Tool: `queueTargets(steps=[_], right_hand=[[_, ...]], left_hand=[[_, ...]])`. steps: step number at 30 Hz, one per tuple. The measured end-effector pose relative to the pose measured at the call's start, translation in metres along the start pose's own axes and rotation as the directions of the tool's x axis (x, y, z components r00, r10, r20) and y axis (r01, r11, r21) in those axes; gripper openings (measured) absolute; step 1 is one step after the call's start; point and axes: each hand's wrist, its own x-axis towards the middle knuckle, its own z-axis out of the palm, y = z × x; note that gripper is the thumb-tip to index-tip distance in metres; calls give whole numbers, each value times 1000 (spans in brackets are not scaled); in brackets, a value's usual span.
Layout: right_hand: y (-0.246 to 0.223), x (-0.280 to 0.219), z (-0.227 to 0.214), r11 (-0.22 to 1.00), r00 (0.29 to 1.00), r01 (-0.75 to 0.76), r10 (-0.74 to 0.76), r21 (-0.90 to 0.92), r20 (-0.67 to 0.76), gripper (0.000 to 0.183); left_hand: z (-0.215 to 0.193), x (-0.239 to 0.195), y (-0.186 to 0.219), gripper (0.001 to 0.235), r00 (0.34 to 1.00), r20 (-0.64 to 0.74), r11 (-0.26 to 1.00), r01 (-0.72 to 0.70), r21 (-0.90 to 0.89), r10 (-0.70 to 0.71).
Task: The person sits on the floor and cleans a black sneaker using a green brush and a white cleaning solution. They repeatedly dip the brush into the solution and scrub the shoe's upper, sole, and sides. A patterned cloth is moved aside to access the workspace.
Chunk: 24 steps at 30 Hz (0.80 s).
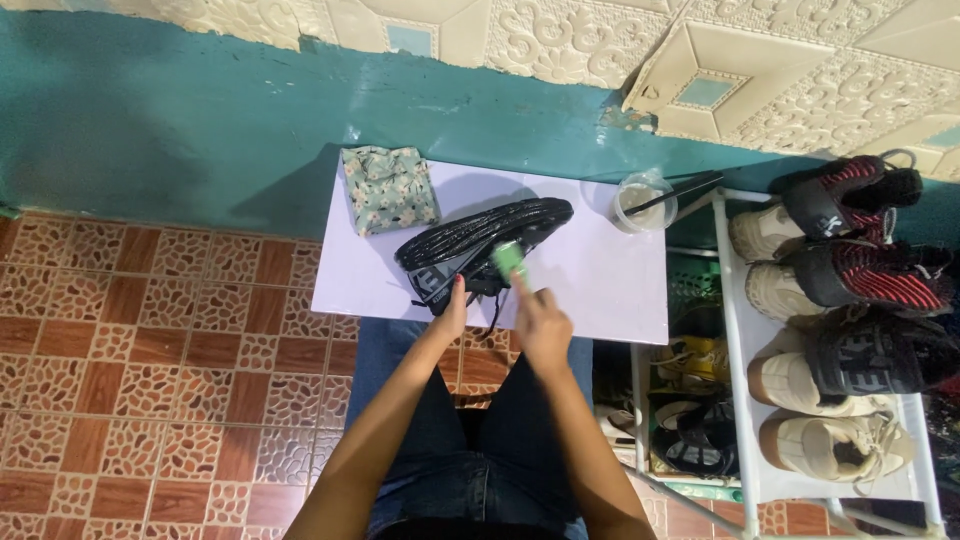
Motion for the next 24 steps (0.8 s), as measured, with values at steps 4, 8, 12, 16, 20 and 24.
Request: queueTargets(steps=[4,8,12,16,20,24], right_hand=[[13,15,-13,993,986,-113,109,-26,-130,58],[1,-6,-4,999,1000,28,-28,46,11,39],[3,-14,16,997,994,58,-63,53,95,49],[11,15,-10,994,994,-106,105,-17,-28,45],[19,2,14,990,993,-120,121,79,-16,45],[-22,0,-11,996,986,84,-84,5,147,56]], left_hand=[[5,0,-24,91,999,24,976,20,217,-26],[10,-28,38,94,995,102,995,31,-97,-21],[5,-38,70,102,993,117,952,57,-302,-23],[-9,6,-20,89,999,36,991,-6,132,2],[3,-10,24,85,994,44,983,-102,153,96],[18,-58,108,89,983,77,985,-168,48,164]])
